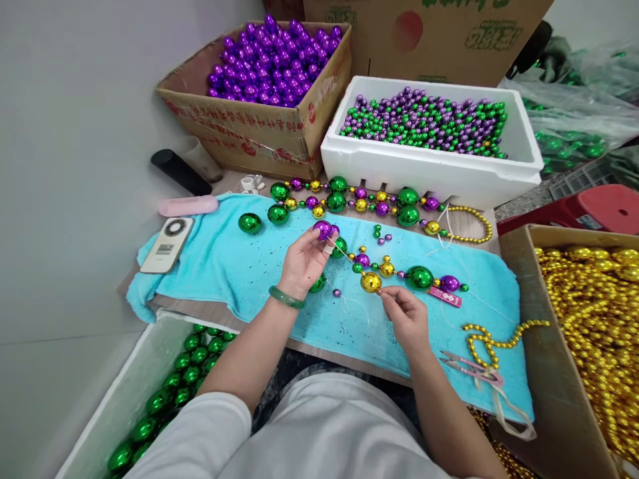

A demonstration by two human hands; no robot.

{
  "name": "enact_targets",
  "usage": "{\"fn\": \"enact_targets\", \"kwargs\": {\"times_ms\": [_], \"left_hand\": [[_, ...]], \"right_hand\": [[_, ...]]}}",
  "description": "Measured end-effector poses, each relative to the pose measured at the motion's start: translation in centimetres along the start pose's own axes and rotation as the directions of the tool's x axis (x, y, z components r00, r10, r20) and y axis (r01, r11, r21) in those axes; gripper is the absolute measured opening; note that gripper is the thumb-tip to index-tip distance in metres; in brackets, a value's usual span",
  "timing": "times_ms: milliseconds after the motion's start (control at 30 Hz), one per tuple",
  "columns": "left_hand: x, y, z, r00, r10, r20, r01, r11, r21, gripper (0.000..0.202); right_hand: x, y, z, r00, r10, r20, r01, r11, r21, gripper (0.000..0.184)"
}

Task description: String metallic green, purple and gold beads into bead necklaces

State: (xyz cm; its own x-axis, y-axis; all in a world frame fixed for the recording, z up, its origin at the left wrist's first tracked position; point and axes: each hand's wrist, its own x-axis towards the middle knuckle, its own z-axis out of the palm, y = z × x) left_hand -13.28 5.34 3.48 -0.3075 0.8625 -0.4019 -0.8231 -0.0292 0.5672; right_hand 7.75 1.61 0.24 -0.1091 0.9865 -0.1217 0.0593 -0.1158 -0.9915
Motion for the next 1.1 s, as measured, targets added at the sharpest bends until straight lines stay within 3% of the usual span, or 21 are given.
{"fn": "enact_targets", "kwargs": {"times_ms": [200,300,467,600,733,833,933,1100], "left_hand": [[-0.9,-0.5,0.0,0.985,0.076,0.153,-0.098,0.985,0.143,0.031],[-1.6,-1.2,0.2,0.978,0.037,0.206,-0.085,0.969,0.231,0.036],[-2.2,-2.7,0.2,0.972,-0.077,0.222,0.022,0.970,0.242,0.025],[-2.0,-2.4,-0.1,0.960,-0.108,0.259,0.016,0.942,0.335,0.013],[-0.6,0.0,0.7,0.906,-0.210,0.367,-0.059,0.797,0.601,0.032],[2.1,0.7,1.9,0.936,-0.127,0.329,-0.173,0.647,0.743,0.025],[5.1,-0.9,2.7,0.928,-0.079,0.363,-0.281,0.491,0.825,0.026],[7.7,-5.0,2.9,0.923,-0.130,0.361,-0.311,0.297,0.903,0.040]], "right_hand": [[0.5,0.1,0.1,1.000,-0.020,0.023,0.021,1.000,-0.014,0.025],[0.8,0.3,0.2,1.000,-0.003,0.026,0.002,1.000,0.031,0.027],[1.2,0.8,0.2,0.998,0.048,0.029,-0.050,0.995,0.084,0.031],[1.1,1.1,-0.7,0.988,0.141,0.063,-0.148,0.980,0.132,0.033],[1.0,1.2,-2.2,0.963,0.256,0.083,-0.268,0.930,0.251,0.035],[1.0,1.2,-3.3,0.964,0.264,0.027,-0.258,0.908,0.331,0.035],[1.2,1.1,-4.1,0.974,0.222,-0.032,-0.197,0.914,0.354,0.033],[1.3,1.0,-4.8,0.980,0.185,-0.070,-0.151,0.928,0.340,0.033]]}}
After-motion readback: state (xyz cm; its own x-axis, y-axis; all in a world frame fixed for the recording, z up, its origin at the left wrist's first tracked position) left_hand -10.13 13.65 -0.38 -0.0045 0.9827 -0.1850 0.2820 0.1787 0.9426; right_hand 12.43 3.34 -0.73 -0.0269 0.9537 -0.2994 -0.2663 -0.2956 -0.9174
